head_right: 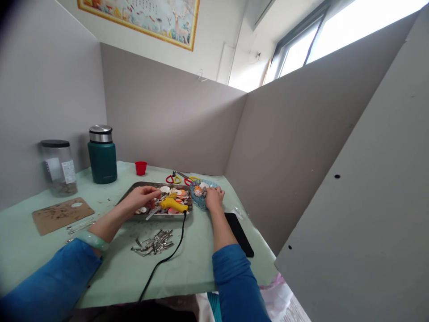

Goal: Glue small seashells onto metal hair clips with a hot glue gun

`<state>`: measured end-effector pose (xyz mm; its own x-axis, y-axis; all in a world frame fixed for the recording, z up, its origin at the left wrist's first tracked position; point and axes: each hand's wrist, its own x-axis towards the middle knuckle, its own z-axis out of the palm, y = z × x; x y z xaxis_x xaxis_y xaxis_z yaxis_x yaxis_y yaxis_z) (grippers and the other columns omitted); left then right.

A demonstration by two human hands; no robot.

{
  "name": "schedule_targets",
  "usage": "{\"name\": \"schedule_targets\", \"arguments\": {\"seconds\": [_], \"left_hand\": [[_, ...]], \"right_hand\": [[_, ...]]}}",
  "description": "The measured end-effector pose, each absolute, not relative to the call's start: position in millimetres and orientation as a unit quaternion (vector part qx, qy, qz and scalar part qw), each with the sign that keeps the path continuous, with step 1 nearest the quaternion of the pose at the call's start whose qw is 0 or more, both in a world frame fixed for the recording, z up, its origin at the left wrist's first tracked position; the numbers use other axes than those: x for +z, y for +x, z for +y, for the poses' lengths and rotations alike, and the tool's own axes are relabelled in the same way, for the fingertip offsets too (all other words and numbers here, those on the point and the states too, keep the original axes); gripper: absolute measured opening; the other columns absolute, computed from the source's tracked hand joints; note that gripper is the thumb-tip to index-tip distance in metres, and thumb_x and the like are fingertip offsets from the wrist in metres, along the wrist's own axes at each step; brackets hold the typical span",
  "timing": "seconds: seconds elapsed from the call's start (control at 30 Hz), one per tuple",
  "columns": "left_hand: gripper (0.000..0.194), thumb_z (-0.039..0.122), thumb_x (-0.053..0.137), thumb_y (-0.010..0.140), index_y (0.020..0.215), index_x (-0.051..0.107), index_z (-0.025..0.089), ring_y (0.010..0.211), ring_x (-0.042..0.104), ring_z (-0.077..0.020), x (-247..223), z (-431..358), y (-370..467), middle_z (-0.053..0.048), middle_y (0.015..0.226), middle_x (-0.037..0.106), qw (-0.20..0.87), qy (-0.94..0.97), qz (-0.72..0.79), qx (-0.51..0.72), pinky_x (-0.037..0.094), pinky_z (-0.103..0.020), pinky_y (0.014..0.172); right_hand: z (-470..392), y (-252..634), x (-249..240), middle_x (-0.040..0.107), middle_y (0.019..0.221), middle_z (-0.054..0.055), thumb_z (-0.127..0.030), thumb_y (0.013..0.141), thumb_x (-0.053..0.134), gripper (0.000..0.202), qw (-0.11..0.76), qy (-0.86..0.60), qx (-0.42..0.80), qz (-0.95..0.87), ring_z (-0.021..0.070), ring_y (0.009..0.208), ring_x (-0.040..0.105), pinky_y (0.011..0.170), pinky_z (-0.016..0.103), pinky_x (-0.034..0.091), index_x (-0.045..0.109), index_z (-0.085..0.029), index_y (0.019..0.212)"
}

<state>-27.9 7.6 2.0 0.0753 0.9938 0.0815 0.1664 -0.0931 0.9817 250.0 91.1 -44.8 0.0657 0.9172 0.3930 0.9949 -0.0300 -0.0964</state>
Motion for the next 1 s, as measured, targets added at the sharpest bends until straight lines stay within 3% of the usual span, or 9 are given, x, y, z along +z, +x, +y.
{"name": "schedule_targets", "arguments": {"seconds": [0.3,0.5,0.67,1.0], "left_hand": [[0.044,0.054,0.069,0.057,0.072,0.062,0.014,0.051,0.053,-0.0119,0.1,9.0,-28.3,-0.001,0.059,0.059,0.441,0.589,0.497,0.461,0.047,-0.025,0.053],[0.043,0.053,0.068,0.059,0.074,0.063,0.014,0.051,0.053,-0.0123,-1.3,10.7,-29.1,-0.003,0.063,0.061,0.429,0.597,0.499,0.458,0.046,-0.025,0.051],[0.042,0.054,0.068,0.059,0.074,0.063,0.014,0.051,0.055,-0.0135,0.3,9.2,-28.6,-0.002,0.057,0.060,0.430,0.595,0.505,0.455,0.045,-0.025,0.051],[0.044,0.055,0.068,0.058,0.072,0.062,0.014,0.051,0.054,-0.0134,1.0,8.1,-27.9,-0.001,0.056,0.059,0.429,0.598,0.503,0.454,0.046,-0.025,0.053]], "right_hand": [[99.0,249.1,-51.4,0.066,0.086,0.008,-0.023,0.086,0.044,0.025,0.200,-0.733,-0.116,-0.640,0.0238,0.100,0.045,0.083,0.036,0.022,0.069,-0.024,0.090],[102.0,248.5,-50.9,0.066,0.090,0.008,-0.021,0.085,0.045,0.026,0.203,-0.750,-0.113,-0.619,0.0257,0.101,0.045,0.081,0.037,0.024,0.070,-0.026,0.088],[100.9,250.0,-53.2,0.063,0.102,0.013,-0.018,0.085,0.044,0.026,0.179,-0.748,-0.151,-0.621,0.0281,0.103,0.042,0.082,0.039,0.024,0.069,-0.021,0.090],[100.6,248.8,-53.8,0.062,0.104,0.012,-0.029,0.086,0.045,0.026,0.170,-0.753,-0.144,-0.619,0.0279,0.103,0.042,0.081,0.039,0.026,0.069,-0.021,0.091]]}}
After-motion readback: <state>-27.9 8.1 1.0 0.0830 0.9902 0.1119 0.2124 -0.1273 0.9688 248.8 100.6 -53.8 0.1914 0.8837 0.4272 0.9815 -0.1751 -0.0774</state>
